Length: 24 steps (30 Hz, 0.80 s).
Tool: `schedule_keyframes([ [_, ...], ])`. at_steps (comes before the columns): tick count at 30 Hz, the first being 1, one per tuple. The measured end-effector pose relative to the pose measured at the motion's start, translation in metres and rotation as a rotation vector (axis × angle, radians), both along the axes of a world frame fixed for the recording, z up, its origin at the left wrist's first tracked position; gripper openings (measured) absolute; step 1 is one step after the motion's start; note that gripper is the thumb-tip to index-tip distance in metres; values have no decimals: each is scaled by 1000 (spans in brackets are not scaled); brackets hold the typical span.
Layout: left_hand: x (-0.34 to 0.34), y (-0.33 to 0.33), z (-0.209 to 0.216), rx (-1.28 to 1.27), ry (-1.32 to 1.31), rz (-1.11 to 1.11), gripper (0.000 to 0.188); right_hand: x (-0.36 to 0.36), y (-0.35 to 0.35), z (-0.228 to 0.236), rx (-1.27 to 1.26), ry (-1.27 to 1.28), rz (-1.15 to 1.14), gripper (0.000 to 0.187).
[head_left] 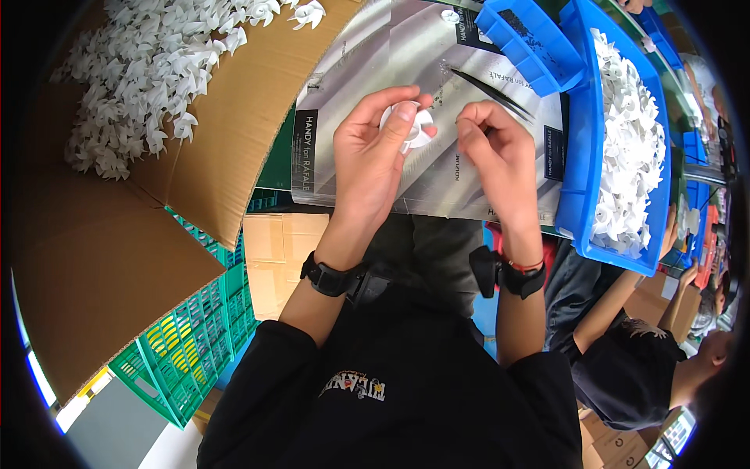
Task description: Inspecting and sorting small white plastic components at a factory workbench.
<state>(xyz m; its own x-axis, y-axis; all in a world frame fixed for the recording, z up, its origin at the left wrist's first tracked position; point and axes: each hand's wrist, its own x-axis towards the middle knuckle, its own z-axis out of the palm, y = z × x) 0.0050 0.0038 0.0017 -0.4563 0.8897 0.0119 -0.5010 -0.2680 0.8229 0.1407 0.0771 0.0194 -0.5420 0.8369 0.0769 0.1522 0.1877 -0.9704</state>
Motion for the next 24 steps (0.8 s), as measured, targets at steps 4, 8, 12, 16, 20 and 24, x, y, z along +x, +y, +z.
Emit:
schedule_keyframes([
  [4, 10, 1, 8, 43, -101, -31, 32, -10, -25, -4, -148, 262, -36, 6],
  [8, 12, 1, 7, 75, -110, -67, 34, -15, -30, -7, -96, 271, -79, 6],
  [12, 12, 0, 1, 79, 6, -86, 34, -15, -29, -7, -87, 249, -107, 7],
  [16, 13, 1, 1, 79, 62, -92, 35, -16, -30, -9, -61, 244, -146, 6],
  [20, 14, 2, -4, 91, 136, -62, 32, -15, -31, -9, 30, 205, -182, 6],
  [24, 14, 2, -8, 97, 322, -72, 31, -6, -24, -2, 97, 81, -134, 6],
])
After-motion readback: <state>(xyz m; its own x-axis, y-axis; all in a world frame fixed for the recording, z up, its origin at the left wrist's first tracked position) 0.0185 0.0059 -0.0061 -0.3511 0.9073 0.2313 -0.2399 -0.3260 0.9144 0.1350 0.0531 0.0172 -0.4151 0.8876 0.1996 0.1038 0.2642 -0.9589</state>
